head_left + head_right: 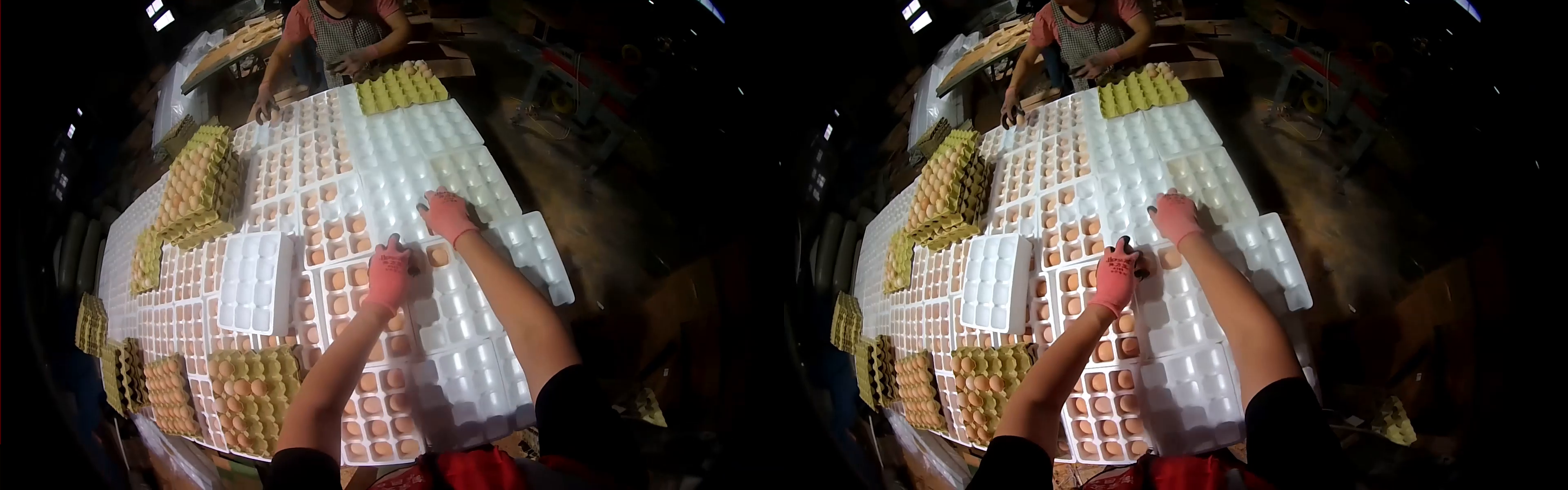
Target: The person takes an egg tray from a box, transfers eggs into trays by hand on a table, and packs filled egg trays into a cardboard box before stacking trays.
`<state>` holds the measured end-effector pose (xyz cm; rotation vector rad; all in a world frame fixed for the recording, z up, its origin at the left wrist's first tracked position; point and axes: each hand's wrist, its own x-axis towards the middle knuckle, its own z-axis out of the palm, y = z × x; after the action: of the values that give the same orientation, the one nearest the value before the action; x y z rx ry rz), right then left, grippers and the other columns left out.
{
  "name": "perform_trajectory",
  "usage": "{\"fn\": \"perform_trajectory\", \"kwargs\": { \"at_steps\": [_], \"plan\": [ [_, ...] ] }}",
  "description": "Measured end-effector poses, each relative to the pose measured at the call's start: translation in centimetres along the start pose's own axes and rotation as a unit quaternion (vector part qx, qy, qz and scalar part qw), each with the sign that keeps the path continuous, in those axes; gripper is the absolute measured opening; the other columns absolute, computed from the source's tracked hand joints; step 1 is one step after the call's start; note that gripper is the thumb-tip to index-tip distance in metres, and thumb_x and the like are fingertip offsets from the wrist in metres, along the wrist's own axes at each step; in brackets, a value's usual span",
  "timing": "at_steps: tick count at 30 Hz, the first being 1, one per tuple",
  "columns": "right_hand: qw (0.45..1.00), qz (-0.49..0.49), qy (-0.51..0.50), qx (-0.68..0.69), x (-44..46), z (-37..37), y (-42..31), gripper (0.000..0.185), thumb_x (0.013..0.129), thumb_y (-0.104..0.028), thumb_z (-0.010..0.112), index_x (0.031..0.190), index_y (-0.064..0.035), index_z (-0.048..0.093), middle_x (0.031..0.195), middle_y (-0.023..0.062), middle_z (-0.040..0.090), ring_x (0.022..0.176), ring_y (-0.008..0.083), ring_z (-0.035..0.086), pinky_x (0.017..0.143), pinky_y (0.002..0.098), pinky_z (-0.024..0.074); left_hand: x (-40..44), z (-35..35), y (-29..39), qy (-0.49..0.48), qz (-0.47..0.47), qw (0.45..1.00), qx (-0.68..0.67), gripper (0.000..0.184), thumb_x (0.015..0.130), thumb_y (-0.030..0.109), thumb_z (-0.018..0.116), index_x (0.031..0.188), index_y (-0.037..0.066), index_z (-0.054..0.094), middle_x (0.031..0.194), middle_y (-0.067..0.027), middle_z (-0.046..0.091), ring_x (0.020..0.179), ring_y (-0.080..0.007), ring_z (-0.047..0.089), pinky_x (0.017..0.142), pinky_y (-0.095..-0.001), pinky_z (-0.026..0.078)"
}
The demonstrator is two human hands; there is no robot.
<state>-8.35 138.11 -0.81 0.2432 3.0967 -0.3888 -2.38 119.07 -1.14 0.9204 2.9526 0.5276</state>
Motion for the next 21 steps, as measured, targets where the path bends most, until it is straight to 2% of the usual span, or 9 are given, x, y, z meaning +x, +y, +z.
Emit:
{"fn": "perform_trajectory", "kwargs": {
  "at_steps": [3,7,10,11,12,15,17,18,21],
  "plan": [
    [0.995,-0.031,0.088,0.045,2.5,2.0,1.3,0.033,0.092,-0.034,0.059,0.115,-0.0101,0.06,0.116,0.0144,0.057,0.109,0.032,0.057,0.088,0.0444,0.0498,2.7,1.1,0.1,0.048,0.062,0.997,0.015,0.054,0.074,0.015,0.073,0.127,0.013,0.06,0.137,-0.0166,0.048,0.104,-0.0368,0.057,0.09,-0.0422,0.05],
    [0.986,-0.091,0.121,0.072,3.9,4.7,3.2,0.03,0.09,-0.029,0.062,0.114,-0.0104,0.061,0.116,0.0138,0.057,0.11,0.032,0.055,0.09,0.0436,0.0484,6.6,0.8,1.6,-0.087,0.031,0.993,0.072,0.057,0.079,0.015,0.068,0.133,0.007,0.052,0.128,-0.0178,0.053,0.102,-0.0395,0.058,0.089,-0.0442,0.05],
    [0.974,-0.085,0.154,0.142,2.1,4.6,4.9,0.031,0.089,-0.026,0.063,0.115,-0.0098,0.062,0.116,0.0139,0.057,0.112,0.0331,0.054,0.093,0.0442,0.0464,9.3,2.8,0.3,0.062,0.012,0.993,-0.096,0.057,0.08,0.019,0.067,0.133,0.004,0.051,0.122,-0.0197,0.056,0.1,-0.0419,0.057,0.087,-0.045,0.049],
    [0.967,-0.08,0.17,0.171,1.3,4.1,5.0,0.032,0.088,-0.025,0.063,0.116,-0.0096,0.062,0.116,0.014,0.057,0.113,0.0335,0.054,0.095,0.0444,0.0456,10.6,4.2,-0.1,0.165,0.028,0.979,-0.116,0.056,0.082,0.018,0.064,0.134,0.002,0.049,0.119,-0.0205,0.057,0.1,-0.0435,0.055,0.087,-0.0468,0.048],
    [0.965,-0.066,0.173,0.185,0.6,3.2,4.9,0.034,0.087,-0.023,0.064,0.118,-0.0092,0.061,0.118,0.0151,0.057,0.114,0.0346,0.053,0.097,0.0449,0.0439,11.4,5.3,-0.6,0.221,0.051,0.967,-0.113,0.05,0.087,0.017,0.059,0.133,0.002,0.051,0.123,-0.0191,0.056,0.11,-0.0418,0.052,0.096,-0.0502,0.042],
    [0.944,-0.041,0.287,0.155,-0.4,3.9,7.1,0.045,0.083,-0.021,0.069,0.125,-0.009,0.06,0.127,0.0185,0.051,0.12,0.0391,0.047,0.103,0.0482,0.0396,11.9,8.7,-2.4,0.154,0.048,0.987,0.026,0.045,0.089,0.02,0.056,0.131,0.004,0.053,0.131,-0.0183,0.054,0.127,-0.038,0.045,0.109,-0.0539,0.029],
    [0.927,0.047,0.37,0.042,-2.0,1.7,10.9,0.052,0.083,-0.023,0.07,0.131,-0.0085,0.054,0.135,0.0224,0.049,0.124,0.0398,0.045,0.102,0.0478,0.0396,10.7,8.8,-2.5,0.151,0.035,0.988,0.016,0.051,0.089,0.021,0.056,0.136,0.004,0.049,0.14,-0.0189,0.048,0.133,-0.0376,0.041,0.112,-0.054,0.026],
    [0.92,0.183,0.346,0.003,-2.7,1.4,13.5,0.057,0.086,-0.027,0.068,0.136,-0.0074,0.048,0.137,0.0228,0.047,0.127,0.0397,0.043,0.102,0.0487,0.0402,9.4,7.6,-2.0,0.176,0.043,0.983,-0.018,0.053,0.087,0.016,0.059,0.138,0.003,0.048,0.143,-0.0195,0.045,0.132,-0.0397,0.04,0.113,-0.0546,0.025],
    [0.892,0.386,0.235,0.016,-6.1,4.4,22.1,0.062,0.094,-0.043,0.055,0.14,-0.0035,0.042,0.136,0.0248,0.05,0.127,0.0422,0.046,0.103,0.05,0.0409,2.6,3.3,-0.8,0.145,0.015,0.976,-0.16,0.057,0.082,0.007,0.064,0.137,0.004,0.049,0.142,-0.0193,0.046,0.131,-0.0397,0.042,0.112,-0.0487,0.032]
  ]
}}
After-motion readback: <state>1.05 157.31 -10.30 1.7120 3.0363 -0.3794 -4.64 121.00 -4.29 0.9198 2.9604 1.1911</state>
